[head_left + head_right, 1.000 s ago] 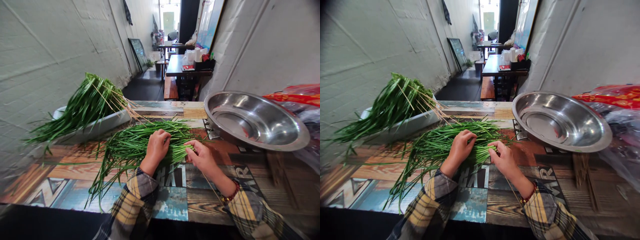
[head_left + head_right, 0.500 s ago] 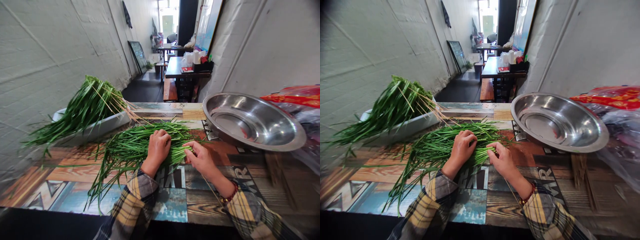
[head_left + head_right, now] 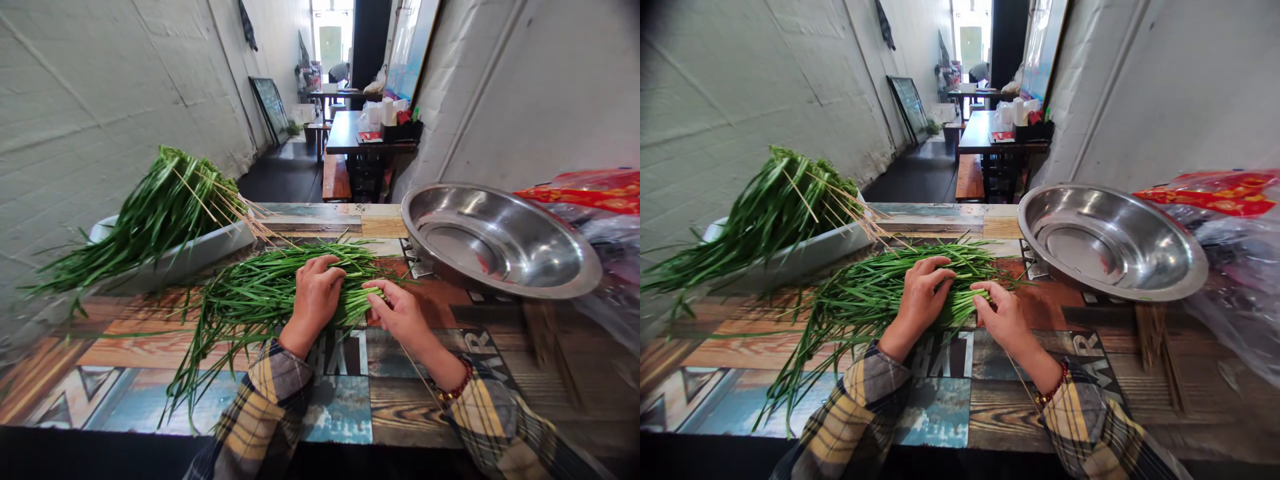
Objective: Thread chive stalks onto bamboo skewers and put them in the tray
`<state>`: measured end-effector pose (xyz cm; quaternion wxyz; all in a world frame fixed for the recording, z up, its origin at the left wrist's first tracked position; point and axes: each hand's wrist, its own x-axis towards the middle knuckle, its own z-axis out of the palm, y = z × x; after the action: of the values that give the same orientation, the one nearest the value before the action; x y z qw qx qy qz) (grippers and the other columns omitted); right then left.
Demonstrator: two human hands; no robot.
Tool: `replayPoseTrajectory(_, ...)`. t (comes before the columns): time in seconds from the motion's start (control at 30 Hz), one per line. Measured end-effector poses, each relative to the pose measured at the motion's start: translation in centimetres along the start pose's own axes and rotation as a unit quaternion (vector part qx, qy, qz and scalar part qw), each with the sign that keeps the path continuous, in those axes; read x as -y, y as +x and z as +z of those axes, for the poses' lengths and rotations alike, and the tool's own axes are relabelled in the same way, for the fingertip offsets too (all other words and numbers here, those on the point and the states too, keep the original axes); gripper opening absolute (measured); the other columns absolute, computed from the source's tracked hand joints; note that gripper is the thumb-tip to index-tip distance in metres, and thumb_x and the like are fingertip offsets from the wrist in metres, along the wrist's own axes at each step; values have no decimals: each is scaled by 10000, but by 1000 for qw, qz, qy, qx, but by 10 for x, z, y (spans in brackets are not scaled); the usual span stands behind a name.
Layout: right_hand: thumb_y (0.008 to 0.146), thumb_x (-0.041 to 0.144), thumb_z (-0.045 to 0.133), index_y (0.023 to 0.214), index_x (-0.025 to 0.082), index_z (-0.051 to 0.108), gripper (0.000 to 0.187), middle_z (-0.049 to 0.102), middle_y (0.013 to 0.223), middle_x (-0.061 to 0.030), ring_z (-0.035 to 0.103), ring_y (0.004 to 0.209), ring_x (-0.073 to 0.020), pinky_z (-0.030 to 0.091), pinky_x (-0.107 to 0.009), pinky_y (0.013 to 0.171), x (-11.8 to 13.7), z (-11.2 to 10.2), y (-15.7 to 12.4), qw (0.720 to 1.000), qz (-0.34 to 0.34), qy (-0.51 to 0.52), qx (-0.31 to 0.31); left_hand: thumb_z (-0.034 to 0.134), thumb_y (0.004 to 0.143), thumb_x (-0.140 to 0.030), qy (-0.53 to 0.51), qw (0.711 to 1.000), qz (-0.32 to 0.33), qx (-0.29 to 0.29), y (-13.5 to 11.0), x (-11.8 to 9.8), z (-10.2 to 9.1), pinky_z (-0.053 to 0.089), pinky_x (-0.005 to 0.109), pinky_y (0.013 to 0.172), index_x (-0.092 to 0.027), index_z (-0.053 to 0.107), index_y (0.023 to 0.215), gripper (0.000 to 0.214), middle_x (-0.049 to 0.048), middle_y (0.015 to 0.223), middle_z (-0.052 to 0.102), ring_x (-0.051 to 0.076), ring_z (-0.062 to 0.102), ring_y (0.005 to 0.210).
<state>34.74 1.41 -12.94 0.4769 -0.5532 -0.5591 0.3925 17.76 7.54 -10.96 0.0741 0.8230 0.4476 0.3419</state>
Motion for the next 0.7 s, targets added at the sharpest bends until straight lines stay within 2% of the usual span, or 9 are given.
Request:
replayPoseTrajectory(0.13, 864, 364, 528, 998, 152, 646, 277, 523, 515, 50, 435, 385, -91, 345, -208, 390, -2, 0, 0, 1000, -7, -11, -1, 577, 843, -145, 25, 999, 12, -29, -1, -6, -4, 372, 377, 883, -240, 695, 860, 153, 44, 1131, 647, 230, 511, 1088)
replayPoseTrajectory(0.4, 868, 344, 523, 1010, 154, 647, 268, 522, 523, 52, 433, 388, -85, 347, -198, 392, -1, -1, -1, 1000, -13, -21, 1, 600, 809, -107, 24, 998, 33, -40, -3, -8, -1, 360, 354, 849, -228, 682, 812, 146, 32, 1088, 636, 218, 505, 1051)
replayPoseTrajectory(0.57, 864, 348, 524, 1007, 148, 645, 274, 526, 529, 50, 438, 393, -84, 350, -197, 394, -1, -1, -1, 1000, -10, -17, 0, 550, 888, -194, 23, 999, 27, -22, -3, -5, 1, 364, 332, 771, -221, 673, 891, 127, 27, 941, 668, 187, 549, 909)
replayPoseTrajectory(0.7, 861, 348, 525, 1003, 144, 642, 275, 522, 526, 49, 440, 399, -85, 345, -197, 393, 0, -1, -1, 1000, -9, -10, 1, 519, 910, -186, 23, 999, 8, -23, -3, -2, 4, 369, 359, 852, -218, 653, 935, 140, 18, 913, 708, 190, 591, 949)
